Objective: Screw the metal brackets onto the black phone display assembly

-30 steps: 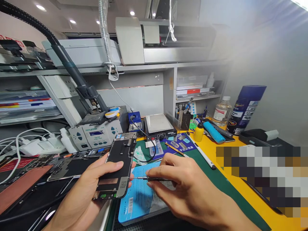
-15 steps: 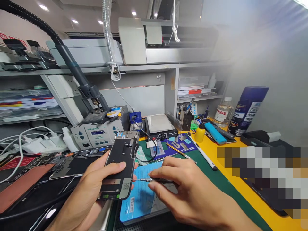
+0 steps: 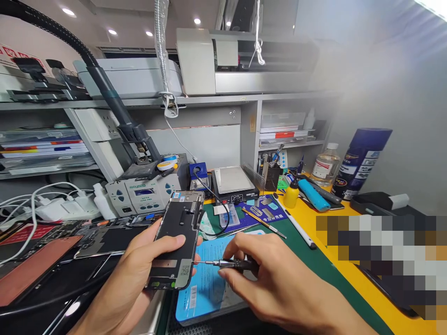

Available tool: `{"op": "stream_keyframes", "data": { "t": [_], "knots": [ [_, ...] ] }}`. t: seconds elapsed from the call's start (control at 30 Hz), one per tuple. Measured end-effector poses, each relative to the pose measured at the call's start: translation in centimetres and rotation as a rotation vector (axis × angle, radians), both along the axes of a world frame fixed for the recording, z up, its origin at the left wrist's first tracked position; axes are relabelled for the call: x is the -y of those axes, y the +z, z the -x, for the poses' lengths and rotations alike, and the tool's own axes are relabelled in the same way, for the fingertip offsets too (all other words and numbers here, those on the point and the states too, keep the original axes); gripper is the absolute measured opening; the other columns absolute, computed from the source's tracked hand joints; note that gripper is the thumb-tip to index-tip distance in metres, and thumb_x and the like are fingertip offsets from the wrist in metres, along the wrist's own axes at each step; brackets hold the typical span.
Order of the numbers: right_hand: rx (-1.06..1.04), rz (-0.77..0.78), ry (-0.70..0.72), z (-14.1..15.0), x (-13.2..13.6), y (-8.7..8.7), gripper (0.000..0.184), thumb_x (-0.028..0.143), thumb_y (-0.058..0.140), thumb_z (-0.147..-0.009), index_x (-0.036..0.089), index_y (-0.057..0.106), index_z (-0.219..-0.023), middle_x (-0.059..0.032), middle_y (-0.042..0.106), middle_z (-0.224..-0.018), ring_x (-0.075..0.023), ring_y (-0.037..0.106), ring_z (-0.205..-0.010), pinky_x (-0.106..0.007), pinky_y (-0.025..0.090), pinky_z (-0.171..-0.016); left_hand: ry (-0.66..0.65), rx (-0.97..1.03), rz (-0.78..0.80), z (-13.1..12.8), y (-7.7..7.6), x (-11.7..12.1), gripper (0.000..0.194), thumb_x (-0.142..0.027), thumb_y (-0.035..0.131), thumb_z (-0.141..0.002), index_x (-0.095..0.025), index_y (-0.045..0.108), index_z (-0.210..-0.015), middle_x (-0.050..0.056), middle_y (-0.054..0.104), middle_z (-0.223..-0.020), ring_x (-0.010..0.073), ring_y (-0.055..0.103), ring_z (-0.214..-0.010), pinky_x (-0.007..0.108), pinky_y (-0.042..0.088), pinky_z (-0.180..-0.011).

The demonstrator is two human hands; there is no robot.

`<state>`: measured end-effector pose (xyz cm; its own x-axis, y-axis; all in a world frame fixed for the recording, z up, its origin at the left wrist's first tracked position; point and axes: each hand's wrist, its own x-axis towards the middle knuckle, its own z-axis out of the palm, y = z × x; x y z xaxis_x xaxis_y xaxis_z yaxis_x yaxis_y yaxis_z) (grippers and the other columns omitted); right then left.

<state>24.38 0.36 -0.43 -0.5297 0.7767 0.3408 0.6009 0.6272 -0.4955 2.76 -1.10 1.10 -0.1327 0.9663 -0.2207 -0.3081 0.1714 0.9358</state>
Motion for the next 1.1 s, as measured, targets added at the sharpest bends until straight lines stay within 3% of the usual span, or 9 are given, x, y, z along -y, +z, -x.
{"op": "stream_keyframes", "data": {
  "t": [0.27, 0.4, 0.5, 0.63, 1.0, 1.1],
  "knots": [
    [-0.004, 0.017, 0.052, 0.11, -0.01, 0.45, 0.015, 0.036, 0.060, -0.096, 0.025, 0.071, -0.092, 0.0003, 0.070, -0.078, -0.0158, 0.062, -0.066, -0.027, 0.046, -0.064, 0.007, 0.003, -0.008, 0.12, 0.00, 0.02, 0.037, -0.021, 0.069, -0.076, -0.020, 0.066, -0.112, 0.004, 0.075, -0.083, 0.0254, 0.072, -0.064, 0.029, 0.053, -0.047],
    [-0.016, -0.031, 0.055, 0.08, 0.02, 0.19, 0.015, 0.035, 0.061, -0.095, 0.024, 0.072, -0.095, -0.0024, 0.071, -0.080, -0.0176, 0.064, -0.068, -0.027, 0.049, -0.064, -0.010, -0.009, -0.025, 0.11, 0.03, 0.00, 0.026, -0.020, 0.068, -0.076, -0.020, 0.067, -0.102, 0.004, 0.074, -0.081, 0.0240, 0.071, -0.063, 0.030, 0.054, -0.049],
    [-0.013, -0.033, 0.003, -0.06, 0.02, -0.22, 0.015, 0.037, 0.065, -0.092, 0.025, 0.068, -0.099, -0.0014, 0.070, -0.079, -0.0173, 0.060, -0.066, -0.027, 0.048, -0.059, -0.029, -0.006, -0.057, 0.20, -0.11, -0.12, 0.018, -0.020, 0.066, -0.078, -0.019, 0.067, -0.096, 0.003, 0.073, -0.078, 0.0217, 0.070, -0.062, 0.028, 0.054, -0.050],
    [0.049, 0.035, 0.015, 0.04, -0.03, -0.16, 0.018, 0.038, 0.057, -0.097, 0.025, 0.066, -0.089, 0.0008, 0.067, -0.075, -0.0158, 0.056, -0.064, -0.028, 0.045, -0.060, -0.061, -0.022, -0.086, 0.49, -0.47, -0.25, 0.016, -0.021, 0.066, -0.079, -0.019, 0.067, -0.095, 0.003, 0.073, -0.079, 0.0208, 0.069, -0.064, 0.028, 0.054, -0.052],
    [-0.004, 0.015, 0.011, 0.22, 0.05, 0.01, 0.013, 0.037, 0.062, -0.095, 0.026, 0.068, -0.094, 0.0013, 0.071, -0.085, -0.0158, 0.063, -0.073, -0.028, 0.046, -0.067, -0.053, 0.013, -0.039, 0.61, -0.58, -0.29, 0.030, -0.022, 0.067, -0.079, -0.020, 0.066, -0.109, 0.006, 0.077, -0.088, 0.0245, 0.073, -0.068, 0.030, 0.056, -0.051],
    [-0.023, 0.018, 0.020, 0.28, 0.10, 0.27, 0.011, 0.035, 0.063, -0.095, 0.025, 0.068, -0.094, 0.0017, 0.071, -0.086, -0.0153, 0.063, -0.076, -0.027, 0.045, -0.068, -0.068, 0.037, -0.016, 0.69, -0.60, -0.34, 0.027, -0.021, 0.066, -0.080, -0.019, 0.067, -0.107, 0.008, 0.077, -0.090, 0.0236, 0.074, -0.069, 0.028, 0.055, -0.051]
  ]
}}
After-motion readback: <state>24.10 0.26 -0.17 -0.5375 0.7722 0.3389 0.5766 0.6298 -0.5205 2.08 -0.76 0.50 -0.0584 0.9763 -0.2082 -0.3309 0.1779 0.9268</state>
